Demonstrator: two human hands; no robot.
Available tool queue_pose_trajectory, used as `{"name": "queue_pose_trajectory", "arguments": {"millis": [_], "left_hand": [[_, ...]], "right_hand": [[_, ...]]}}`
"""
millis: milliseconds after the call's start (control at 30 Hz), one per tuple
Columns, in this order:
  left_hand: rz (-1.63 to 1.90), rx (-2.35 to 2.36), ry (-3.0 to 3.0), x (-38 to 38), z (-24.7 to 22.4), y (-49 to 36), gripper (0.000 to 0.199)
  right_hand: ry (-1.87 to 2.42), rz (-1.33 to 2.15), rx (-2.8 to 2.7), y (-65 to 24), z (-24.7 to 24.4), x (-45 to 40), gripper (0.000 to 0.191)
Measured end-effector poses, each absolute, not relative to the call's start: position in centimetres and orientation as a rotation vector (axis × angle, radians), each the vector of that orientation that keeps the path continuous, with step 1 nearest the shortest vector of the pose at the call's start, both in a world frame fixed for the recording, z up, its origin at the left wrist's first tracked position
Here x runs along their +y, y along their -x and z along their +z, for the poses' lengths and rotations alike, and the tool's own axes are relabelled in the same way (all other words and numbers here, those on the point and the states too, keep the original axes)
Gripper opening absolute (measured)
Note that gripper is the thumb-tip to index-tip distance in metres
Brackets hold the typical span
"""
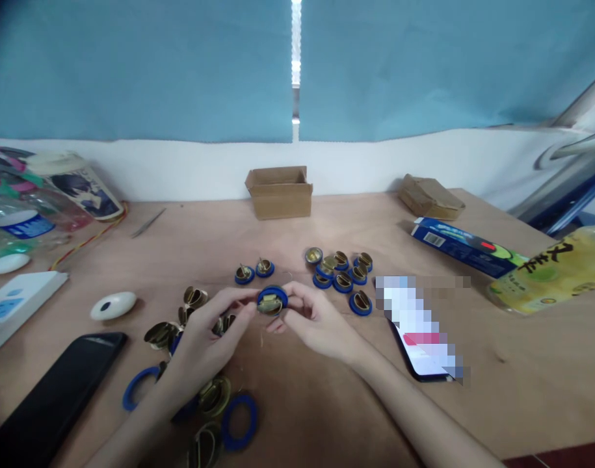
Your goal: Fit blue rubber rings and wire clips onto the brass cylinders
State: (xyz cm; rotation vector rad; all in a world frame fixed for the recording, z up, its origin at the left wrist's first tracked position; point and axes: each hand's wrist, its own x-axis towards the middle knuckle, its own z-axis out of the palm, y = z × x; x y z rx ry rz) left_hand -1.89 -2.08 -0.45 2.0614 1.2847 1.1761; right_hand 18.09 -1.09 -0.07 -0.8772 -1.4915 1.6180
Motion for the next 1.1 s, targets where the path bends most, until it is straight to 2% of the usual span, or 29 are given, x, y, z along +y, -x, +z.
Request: {"name": "queue_pose_trajectory", "arguments": {"millis": [300, 900, 1100], "left_hand": [[1.092, 1.127, -1.855, -1.82, -0.69, 2.14, 0.019], [0.906, 1.101, -2.088, -2.09, -0.18, 2.53, 0.024], [0.908, 1.115, -2.075, -2.08, -0.07, 2.33, 0.023]], "right_hand": [[0.847, 1.635, -1.552, -18.01, 0.51, -1.45, 0.005], [0.947, 1.602, -1.509, -18.1, -0.22, -1.78, 0.011], [0.977, 1.444, -1.614, -18.54, 0.15, -1.75, 0.013]]}}
